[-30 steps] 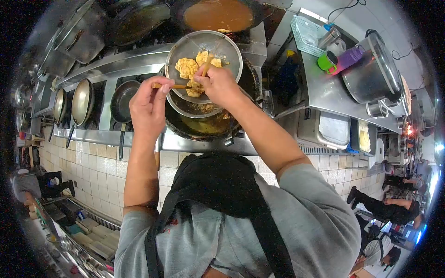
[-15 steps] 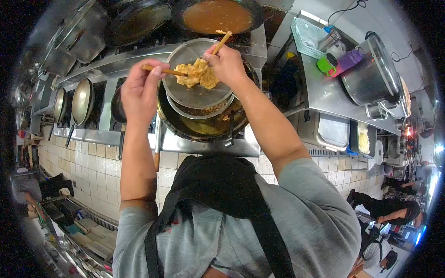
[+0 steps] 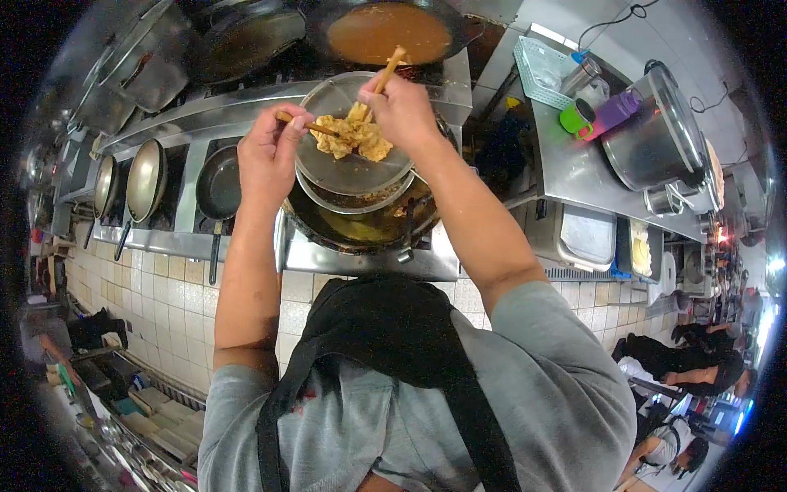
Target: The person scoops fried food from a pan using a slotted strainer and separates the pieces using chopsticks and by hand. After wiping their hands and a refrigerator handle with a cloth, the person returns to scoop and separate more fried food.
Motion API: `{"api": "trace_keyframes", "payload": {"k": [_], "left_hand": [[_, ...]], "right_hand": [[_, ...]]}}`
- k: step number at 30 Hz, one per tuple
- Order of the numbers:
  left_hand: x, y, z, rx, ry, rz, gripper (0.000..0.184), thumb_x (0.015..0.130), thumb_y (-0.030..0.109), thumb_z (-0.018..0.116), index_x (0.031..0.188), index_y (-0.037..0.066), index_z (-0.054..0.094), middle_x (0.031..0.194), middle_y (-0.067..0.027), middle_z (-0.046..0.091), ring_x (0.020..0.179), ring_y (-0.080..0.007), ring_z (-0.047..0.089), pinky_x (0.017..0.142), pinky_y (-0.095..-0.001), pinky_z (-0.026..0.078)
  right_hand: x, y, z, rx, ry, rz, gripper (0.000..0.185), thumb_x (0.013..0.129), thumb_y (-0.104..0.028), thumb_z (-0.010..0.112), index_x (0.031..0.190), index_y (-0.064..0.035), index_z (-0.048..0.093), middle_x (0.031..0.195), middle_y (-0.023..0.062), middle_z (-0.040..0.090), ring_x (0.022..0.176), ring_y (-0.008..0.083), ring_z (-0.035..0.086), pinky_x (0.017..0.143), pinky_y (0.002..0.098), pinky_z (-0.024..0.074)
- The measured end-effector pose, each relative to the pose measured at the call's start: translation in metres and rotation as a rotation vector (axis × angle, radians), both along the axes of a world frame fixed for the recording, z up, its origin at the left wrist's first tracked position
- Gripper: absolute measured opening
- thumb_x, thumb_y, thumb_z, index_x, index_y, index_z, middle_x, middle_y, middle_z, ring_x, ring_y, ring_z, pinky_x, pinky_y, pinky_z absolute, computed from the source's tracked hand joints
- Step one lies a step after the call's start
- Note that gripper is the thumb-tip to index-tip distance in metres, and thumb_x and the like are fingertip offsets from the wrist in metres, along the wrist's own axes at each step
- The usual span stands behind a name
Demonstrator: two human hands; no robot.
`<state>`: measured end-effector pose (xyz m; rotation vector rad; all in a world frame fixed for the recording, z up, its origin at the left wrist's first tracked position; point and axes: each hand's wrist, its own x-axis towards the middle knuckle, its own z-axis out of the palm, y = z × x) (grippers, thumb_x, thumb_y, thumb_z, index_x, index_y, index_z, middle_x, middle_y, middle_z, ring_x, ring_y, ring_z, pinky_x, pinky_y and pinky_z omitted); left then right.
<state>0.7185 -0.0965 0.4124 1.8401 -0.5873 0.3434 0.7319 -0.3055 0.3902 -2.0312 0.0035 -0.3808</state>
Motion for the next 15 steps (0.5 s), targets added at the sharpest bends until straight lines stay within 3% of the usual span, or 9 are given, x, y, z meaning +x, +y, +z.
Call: {"api": "trace_keyframes", "payload": {"k": [10, 12, 15], "left_hand": [[0.002, -0.001, -0.004, -0.056, 0.029, 0.009, 0.01, 0.093, 0.004, 0.056, 0.101, 0.0, 0.06, 0.089, -0.0059, 0.068, 0.08, -0.0092, 0.061, 0.075, -0.023, 0.05], [-0.001, -0.001, -0.006, -0.059, 0.015, -0.003, 0.01, 0.092, 0.005, 0.056, 0.101, 0.001, 0.06, 0.089, -0.0055, 0.068, 0.079, -0.0088, 0.061, 0.074, -0.0231, 0.05], [-0.002, -0.003, -0.007, -0.052, 0.017, 0.004, 0.01, 0.092, 0.005, 0.057, 0.101, 0.001, 0.059, 0.089, -0.0051, 0.068, 0.079, -0.0089, 0.062, 0.073, -0.0231, 0.05]], "right_hand": [[-0.018, 0.006, 0.03, 0.047, -0.07, 0.117, 0.01, 0.089, -0.009, 0.06, 0.093, 0.0, 0.059, 0.087, 0.0077, 0.068, 0.082, 0.014, 0.066, 0.075, 0.0288, 0.055], [-0.03, 0.007, 0.037, 0.117, -0.193, 0.104, 0.012, 0.084, -0.014, 0.064, 0.089, -0.0038, 0.064, 0.081, 0.0112, 0.068, 0.073, 0.0179, 0.064, 0.069, 0.0296, 0.049], [-0.022, 0.003, -0.022, -0.054, -0.094, 0.072, 0.012, 0.084, -0.017, 0.064, 0.089, -0.0059, 0.064, 0.078, 0.0111, 0.067, 0.07, 0.0212, 0.065, 0.067, 0.0307, 0.0492]]}}
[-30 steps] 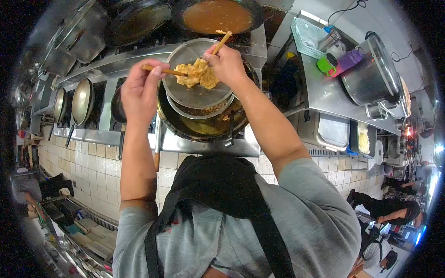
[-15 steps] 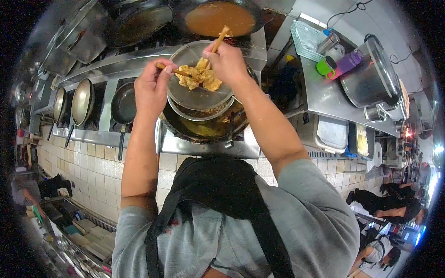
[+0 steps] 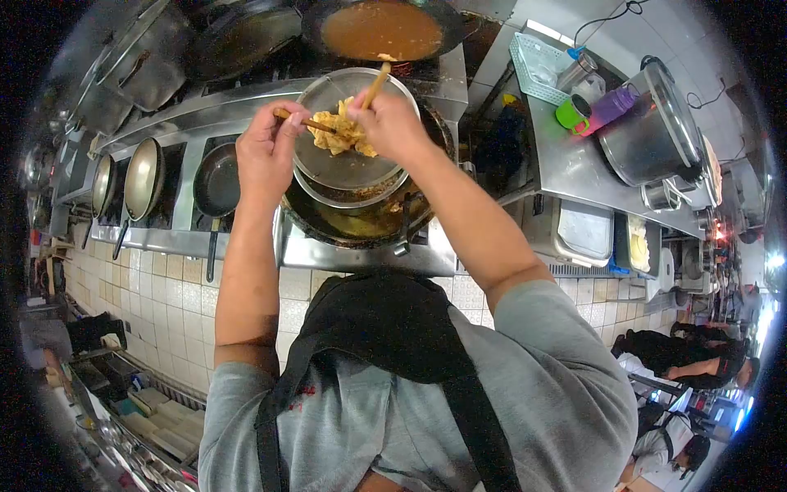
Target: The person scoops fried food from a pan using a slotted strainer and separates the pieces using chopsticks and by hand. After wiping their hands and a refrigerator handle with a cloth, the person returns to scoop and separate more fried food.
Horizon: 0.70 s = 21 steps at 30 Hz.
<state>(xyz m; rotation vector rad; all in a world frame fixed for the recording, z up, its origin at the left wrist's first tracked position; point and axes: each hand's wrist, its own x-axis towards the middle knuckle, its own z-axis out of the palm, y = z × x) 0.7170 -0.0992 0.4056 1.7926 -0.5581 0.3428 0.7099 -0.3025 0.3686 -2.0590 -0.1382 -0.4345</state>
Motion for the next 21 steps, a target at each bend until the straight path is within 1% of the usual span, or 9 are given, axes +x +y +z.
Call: {"api": "trace_keyframes", "payload": {"k": [3, 7, 9, 11, 13, 15, 16, 18, 21], "left_hand": [[-0.007, 0.004, 0.001, 0.053, -0.041, 0.018, 0.01, 0.092, 0.005, 0.057, 0.1, 0.001, 0.06, 0.09, -0.0051, 0.068, 0.079, -0.0091, 0.062, 0.072, -0.0232, 0.05], [-0.008, 0.006, -0.003, -0.055, 0.032, 0.016, 0.011, 0.093, 0.007, 0.057, 0.102, 0.002, 0.06, 0.09, -0.0048, 0.068, 0.08, -0.0094, 0.062, 0.074, -0.023, 0.049], [-0.012, 0.005, -0.001, -0.077, 0.044, 0.01, 0.011, 0.093, 0.007, 0.056, 0.102, 0.002, 0.06, 0.091, -0.0048, 0.068, 0.081, -0.0091, 0.061, 0.075, -0.023, 0.048], [-0.022, 0.005, 0.003, -0.026, -0.045, 0.045, 0.008, 0.088, 0.001, 0.059, 0.095, 0.002, 0.062, 0.08, -0.0064, 0.066, 0.067, -0.0106, 0.059, 0.065, -0.0235, 0.048], [-0.031, 0.011, 0.009, -0.026, -0.065, 0.062, 0.009, 0.088, -0.001, 0.059, 0.096, 0.002, 0.063, 0.081, -0.0064, 0.066, 0.069, -0.0108, 0.06, 0.065, -0.0233, 0.047], [-0.039, 0.019, 0.012, -0.102, -0.037, 0.044, 0.009, 0.088, 0.0, 0.059, 0.095, 0.003, 0.063, 0.082, -0.0065, 0.066, 0.07, -0.0108, 0.06, 0.064, -0.0229, 0.047], [-0.041, 0.026, 0.013, 0.036, -0.026, 0.018, 0.009, 0.092, 0.002, 0.056, 0.099, -0.002, 0.06, 0.09, -0.006, 0.067, 0.083, -0.0099, 0.061, 0.076, -0.0224, 0.049], [-0.038, 0.028, -0.001, -0.002, -0.004, 0.015, 0.01, 0.092, 0.002, 0.056, 0.1, -0.002, 0.059, 0.092, -0.0067, 0.066, 0.085, -0.0109, 0.062, 0.077, -0.0233, 0.049], [-0.039, 0.028, 0.001, -0.044, 0.012, 0.0, 0.011, 0.093, 0.002, 0.055, 0.102, -0.003, 0.058, 0.095, -0.0086, 0.065, 0.089, -0.0134, 0.063, 0.079, -0.0251, 0.051]], "right_hand": [[-0.008, 0.014, 0.022, -0.083, 0.018, -0.012, 0.013, 0.084, -0.018, 0.064, 0.089, -0.0059, 0.064, 0.076, 0.0106, 0.067, 0.069, 0.0235, 0.065, 0.066, 0.0327, 0.0494], [-0.017, 0.019, 0.054, 0.144, 0.009, 0.018, 0.013, 0.084, -0.018, 0.064, 0.088, -0.005, 0.064, 0.079, 0.0108, 0.067, 0.074, 0.0224, 0.065, 0.07, 0.0335, 0.049], [-0.01, 0.022, 0.044, -0.062, 0.035, 0.026, 0.013, 0.086, -0.016, 0.064, 0.09, -0.0027, 0.063, 0.078, 0.007, 0.067, 0.072, 0.0124, 0.061, 0.068, 0.0273, 0.0487], [-0.002, 0.022, 0.019, -0.081, 0.049, 0.039, 0.011, 0.087, -0.012, 0.063, 0.09, -0.0008, 0.062, 0.081, 0.0069, 0.068, 0.072, 0.0114, 0.062, 0.068, 0.0261, 0.0493], [-0.001, 0.02, 0.014, 0.033, 0.095, 0.068, 0.009, 0.089, -0.009, 0.06, 0.089, 0.0003, 0.061, 0.084, 0.007, 0.068, 0.075, 0.0119, 0.063, 0.069, 0.026, 0.0514], [-0.01, 0.024, 0.031, 0.212, 0.133, 0.041, 0.013, 0.083, -0.016, 0.065, 0.086, -0.0036, 0.063, 0.08, 0.0081, 0.067, 0.075, 0.0171, 0.065, 0.071, 0.0325, 0.0497], [-0.018, 0.026, 0.051, 0.305, 0.082, 0.078, 0.013, 0.084, -0.016, 0.065, 0.086, -0.0031, 0.063, 0.08, 0.0078, 0.067, 0.076, 0.0164, 0.064, 0.071, 0.0323, 0.0496], [-0.02, 0.028, 0.062, 0.433, 0.011, 0.141, 0.016, 0.085, -0.017, 0.065, 0.088, -0.0017, 0.062, 0.079, 0.0075, 0.067, 0.074, 0.0162, 0.064, 0.069, 0.0308, 0.0491], [-0.01, 0.03, 0.042, 0.138, 0.101, 0.208, 0.01, 0.09, -0.01, 0.059, 0.092, 0.0007, 0.059, 0.086, 0.0073, 0.067, 0.081, 0.0129, 0.065, 0.072, 0.0267, 0.0537]]}}
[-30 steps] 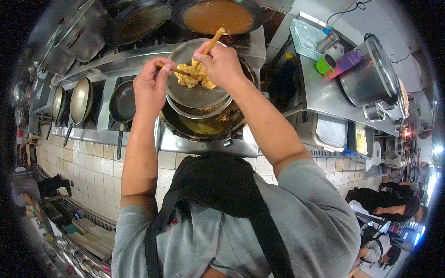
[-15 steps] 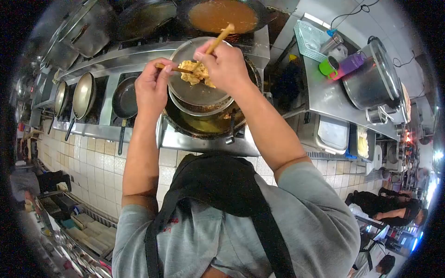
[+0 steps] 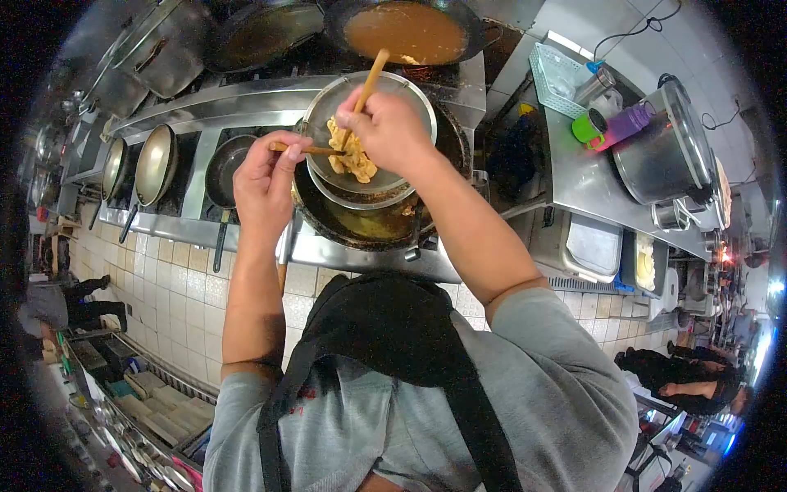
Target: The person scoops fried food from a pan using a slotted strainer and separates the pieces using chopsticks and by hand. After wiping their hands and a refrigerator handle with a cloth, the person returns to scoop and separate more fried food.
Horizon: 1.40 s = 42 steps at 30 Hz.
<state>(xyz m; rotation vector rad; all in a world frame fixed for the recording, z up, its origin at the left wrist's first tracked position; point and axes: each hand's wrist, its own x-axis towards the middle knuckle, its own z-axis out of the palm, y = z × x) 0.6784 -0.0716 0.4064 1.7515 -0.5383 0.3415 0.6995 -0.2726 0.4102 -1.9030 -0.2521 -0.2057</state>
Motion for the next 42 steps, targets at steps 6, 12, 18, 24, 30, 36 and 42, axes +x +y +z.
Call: {"api": "trace_keyframes", "payload": {"k": [6, 12, 18, 24, 30, 36, 42], "left_hand": [[-0.001, 0.012, 0.025, -0.232, 0.004, -0.003, 0.011, 0.092, 0.004, 0.058, 0.101, -0.001, 0.06, 0.093, -0.0065, 0.067, 0.08, -0.0093, 0.06, 0.073, -0.0219, 0.048], [0.02, -0.002, 0.015, -0.22, -0.036, 0.028, 0.009, 0.091, 0.004, 0.059, 0.098, 0.0, 0.062, 0.087, -0.0053, 0.067, 0.076, -0.0087, 0.06, 0.07, -0.0214, 0.047], [0.039, -0.015, -0.002, 0.138, -0.137, 0.125, 0.012, 0.086, 0.0, 0.061, 0.097, 0.004, 0.064, 0.077, -0.0078, 0.064, 0.064, -0.0123, 0.059, 0.062, -0.0248, 0.047], [0.025, -0.021, 0.017, -0.075, -0.147, 0.118, 0.01, 0.086, 0.001, 0.062, 0.095, 0.004, 0.063, 0.079, -0.0077, 0.064, 0.064, -0.0139, 0.059, 0.061, -0.0252, 0.047], [0.029, -0.027, 0.004, 0.025, -0.157, 0.102, 0.008, 0.086, 0.003, 0.063, 0.094, 0.004, 0.064, 0.079, -0.0077, 0.063, 0.063, -0.0137, 0.058, 0.06, -0.025, 0.047], [0.038, -0.048, -0.001, 0.021, -0.206, 0.038, 0.01, 0.085, 0.003, 0.064, 0.094, 0.005, 0.064, 0.081, -0.01, 0.065, 0.067, -0.0171, 0.062, 0.061, -0.0269, 0.049], [0.031, -0.045, 0.002, -0.092, -0.139, 0.02, 0.01, 0.084, 0.003, 0.064, 0.094, 0.005, 0.064, 0.08, -0.0089, 0.065, 0.067, -0.0175, 0.062, 0.062, -0.0263, 0.048]], "right_hand": [[0.004, -0.006, 0.007, -0.038, 0.0, -0.102, 0.011, 0.089, -0.01, 0.06, 0.091, 0.0007, 0.061, 0.086, 0.0083, 0.068, 0.081, 0.0134, 0.066, 0.074, 0.0263, 0.0536], [0.036, -0.004, -0.033, -0.082, -0.061, -0.188, 0.014, 0.086, -0.018, 0.063, 0.09, -0.0045, 0.064, 0.081, 0.0099, 0.067, 0.075, 0.0207, 0.063, 0.07, 0.0327, 0.0488], [0.036, -0.008, -0.03, -0.03, -0.035, -0.172, 0.01, 0.087, -0.011, 0.063, 0.089, -0.0007, 0.061, 0.078, 0.0044, 0.065, 0.075, 0.0116, 0.063, 0.07, 0.026, 0.0522], [0.039, -0.012, -0.064, 0.075, 0.029, -0.142, 0.011, 0.087, -0.01, 0.063, 0.089, 0.0001, 0.061, 0.079, 0.0036, 0.066, 0.073, 0.0103, 0.061, 0.067, 0.0245, 0.0506], [0.032, -0.033, -0.02, -0.018, -0.115, -0.301, 0.013, 0.083, -0.015, 0.065, 0.088, -0.0032, 0.065, 0.076, 0.0097, 0.067, 0.072, 0.0186, 0.064, 0.067, 0.0324, 0.0494], [0.049, -0.046, -0.049, 0.008, -0.015, -0.268, 0.015, 0.083, -0.015, 0.066, 0.09, -0.0024, 0.064, 0.083, 0.0115, 0.068, 0.074, 0.0191, 0.064, 0.07, 0.032, 0.0498], [0.001, -0.044, -0.014, -0.096, 0.067, -0.258, 0.014, 0.082, -0.015, 0.065, 0.09, -0.003, 0.064, 0.08, 0.0125, 0.068, 0.073, 0.0202, 0.065, 0.07, 0.0327, 0.0503]]}}
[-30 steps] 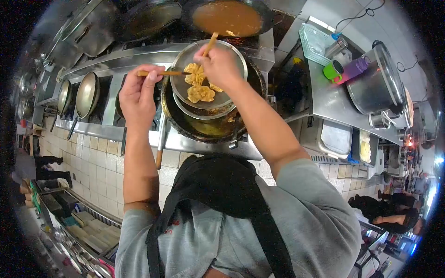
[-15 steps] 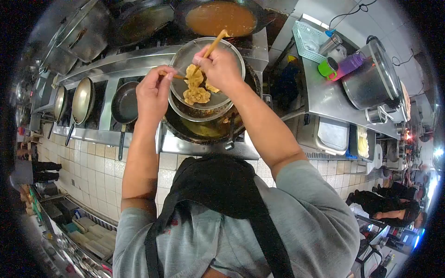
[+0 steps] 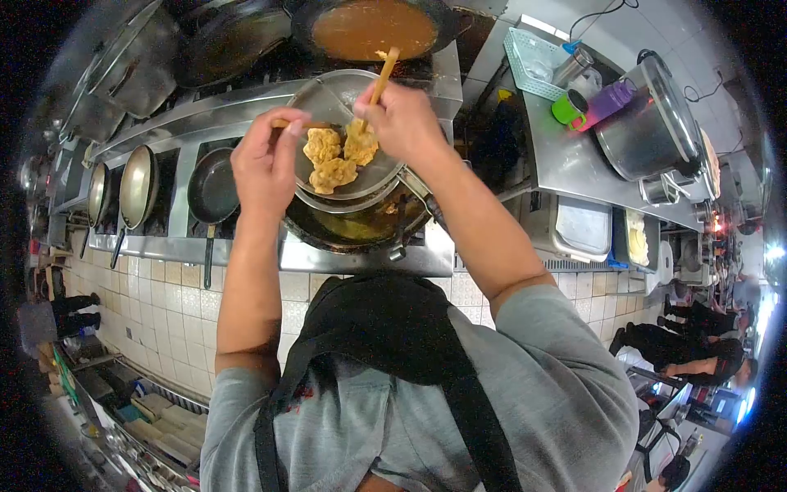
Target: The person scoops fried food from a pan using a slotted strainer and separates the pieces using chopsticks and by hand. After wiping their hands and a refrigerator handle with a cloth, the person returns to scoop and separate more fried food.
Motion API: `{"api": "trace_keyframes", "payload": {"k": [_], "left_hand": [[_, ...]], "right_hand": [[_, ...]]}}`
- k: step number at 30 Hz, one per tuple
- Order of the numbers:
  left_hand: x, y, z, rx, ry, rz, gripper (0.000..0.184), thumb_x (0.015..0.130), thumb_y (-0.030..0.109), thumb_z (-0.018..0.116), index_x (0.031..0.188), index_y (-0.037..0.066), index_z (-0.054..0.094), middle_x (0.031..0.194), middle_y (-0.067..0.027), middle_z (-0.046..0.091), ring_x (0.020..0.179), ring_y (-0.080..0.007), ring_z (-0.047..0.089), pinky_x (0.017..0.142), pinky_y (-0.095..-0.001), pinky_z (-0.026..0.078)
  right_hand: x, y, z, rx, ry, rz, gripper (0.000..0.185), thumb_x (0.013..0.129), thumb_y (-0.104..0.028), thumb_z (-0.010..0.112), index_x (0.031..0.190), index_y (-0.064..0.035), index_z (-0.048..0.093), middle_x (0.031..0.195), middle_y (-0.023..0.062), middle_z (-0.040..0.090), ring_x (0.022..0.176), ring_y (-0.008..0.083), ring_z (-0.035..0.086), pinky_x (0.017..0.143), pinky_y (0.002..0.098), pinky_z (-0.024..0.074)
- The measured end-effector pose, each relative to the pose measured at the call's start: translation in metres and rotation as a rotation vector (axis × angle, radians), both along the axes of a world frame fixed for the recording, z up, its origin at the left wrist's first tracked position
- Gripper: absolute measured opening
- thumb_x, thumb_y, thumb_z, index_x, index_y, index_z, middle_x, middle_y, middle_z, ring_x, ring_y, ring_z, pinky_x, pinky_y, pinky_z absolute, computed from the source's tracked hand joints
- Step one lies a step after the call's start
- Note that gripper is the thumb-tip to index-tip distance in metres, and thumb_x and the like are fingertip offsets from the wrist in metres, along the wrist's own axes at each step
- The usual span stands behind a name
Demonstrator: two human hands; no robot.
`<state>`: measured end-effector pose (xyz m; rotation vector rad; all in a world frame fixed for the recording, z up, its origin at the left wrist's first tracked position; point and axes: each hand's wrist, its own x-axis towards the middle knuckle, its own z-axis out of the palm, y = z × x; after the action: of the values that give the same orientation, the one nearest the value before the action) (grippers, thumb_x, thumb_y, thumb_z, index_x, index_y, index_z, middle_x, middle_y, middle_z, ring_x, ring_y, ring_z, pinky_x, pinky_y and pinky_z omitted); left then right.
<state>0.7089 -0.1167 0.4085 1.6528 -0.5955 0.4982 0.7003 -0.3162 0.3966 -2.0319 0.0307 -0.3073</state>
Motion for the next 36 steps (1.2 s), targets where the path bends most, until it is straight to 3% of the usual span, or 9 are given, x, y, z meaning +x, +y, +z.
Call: {"api": "trace_keyframes", "payload": {"k": [1, 6, 10, 13, 15, 18, 28, 30, 36], "left_hand": [[-0.008, 0.001, 0.01, -0.002, -0.021, -0.026, 0.01, 0.085, 0.003, 0.063, 0.094, 0.005, 0.064, 0.08, -0.0081, 0.065, 0.065, -0.0165, 0.061, 0.061, -0.0261, 0.048], [-0.012, -0.003, -0.012, 0.192, 0.01, -0.122, 0.008, 0.085, 0.004, 0.063, 0.093, 0.006, 0.064, 0.077, -0.0074, 0.064, 0.063, -0.0156, 0.059, 0.06, -0.0267, 0.047], [-0.01, -0.002, -0.016, 0.244, 0.103, -0.112, 0.008, 0.088, 0.004, 0.061, 0.096, 0.003, 0.064, 0.09, -0.0086, 0.069, 0.084, -0.0144, 0.066, 0.076, -0.027, 0.05], [-0.01, -0.004, -0.012, 0.243, 0.087, -0.1, 0.009, 0.088, 0.004, 0.06, 0.096, 0.003, 0.064, 0.09, -0.0088, 0.069, 0.083, -0.0141, 0.065, 0.075, -0.0269, 0.05], [-0.014, -0.007, -0.009, 0.14, 0.037, -0.066, 0.009, 0.085, 0.002, 0.062, 0.093, 0.005, 0.064, 0.08, -0.0078, 0.066, 0.065, -0.016, 0.062, 0.062, -0.0265, 0.048], [-0.026, -0.003, 0.002, 0.093, 0.008, -0.037, 0.009, 0.084, 0.002, 0.062, 0.093, 0.005, 0.064, 0.082, -0.0083, 0.066, 0.067, -0.0176, 0.063, 0.062, -0.0265, 0.049], [-0.05, -0.007, 0.02, 0.102, -0.114, -0.101, 0.01, 0.085, -0.001, 0.06, 0.092, 0.004, 0.063, 0.085, -0.0094, 0.066, 0.07, -0.0204, 0.064, 0.063, -0.029, 0.05], [-0.044, -0.007, 0.015, 0.197, -0.035, -0.095, 0.008, 0.088, 0.002, 0.061, 0.096, 0.002, 0.064, 0.089, -0.0079, 0.068, 0.079, -0.0131, 0.065, 0.069, -0.0243, 0.05], [-0.032, -0.008, 0.008, 0.139, -0.071, -0.009, 0.01, 0.086, 0.001, 0.061, 0.095, 0.005, 0.064, 0.085, -0.0087, 0.067, 0.068, -0.0157, 0.064, 0.061, -0.0265, 0.05]], "right_hand": [[0.002, -0.003, -0.023, -0.143, -0.041, 0.036, 0.009, 0.087, -0.009, 0.062, 0.089, -0.0009, 0.061, 0.081, 0.0058, 0.067, 0.076, 0.0111, 0.064, 0.068, 0.0272, 0.0519], [-0.002, 0.001, -0.023, -0.022, 0.0, 0.016, 0.009, 0.086, -0.009, 0.063, 0.088, -0.001, 0.06, 0.081, 0.0052, 0.066, 0.076, 0.0106, 0.063, 0.069, 0.0263, 0.0507], [-0.012, -0.002, 0.008, 0.088, -0.064, 0.011, 0.01, 0.083, -0.011, 0.065, 0.089, -0.003, 0.064, 0.08, 0.0114, 0.068, 0.074, 0.0185, 0.065, 0.07, 0.0313, 0.0498], [-0.013, 0.0, -0.006, 0.078, -0.031, 0.035, 0.011, 0.083, -0.013, 0.065, 0.089, -0.0034, 0.064, 0.079, 0.0108, 0.068, 0.073, 0.0188, 0.065, 0.07, 0.0318, 0.0497], [-0.016, 0.004, -0.022, -0.097, 0.014, 0.017, 0.013, 0.083, -0.015, 0.065, 0.09, -0.0038, 0.064, 0.079, 0.0117, 0.067, 0.073, 0.0207, 0.065, 0.07, 0.0329, 0.0497], [-0.008, -0.001, -0.026, -0.063, 0.014, 0.033, 0.009, 0.087, -0.007, 0.06, 0.088, 0.0013, 0.061, 0.077, 0.0066, 0.066, 0.07, 0.012, 0.062, 0.067, 0.0266, 0.0501], [-0.003, -0.005, -0.02, -0.036, 0.046, 0.051, 0.009, 0.087, -0.007, 0.061, 0.088, 0.0015, 0.061, 0.077, 0.0065, 0.066, 0.072, 0.011, 0.062, 0.067, 0.0263, 0.0503], [-0.012, -0.002, 0.002, -0.145, 0.029, 0.005, 0.016, 0.084, -0.017, 0.065, 0.091, -0.0029, 0.064, 0.08, 0.0129, 0.067, 0.072, 0.0218, 0.065, 0.068, 0.033, 0.0495], [-0.026, -0.01, 0.039, 0.121, -0.193, 0.061, 0.014, 0.085, -0.013, 0.063, 0.091, -0.0001, 0.062, 0.08, 0.0096, 0.068, 0.072, 0.0148, 0.064, 0.066, 0.0289, 0.05]]}}
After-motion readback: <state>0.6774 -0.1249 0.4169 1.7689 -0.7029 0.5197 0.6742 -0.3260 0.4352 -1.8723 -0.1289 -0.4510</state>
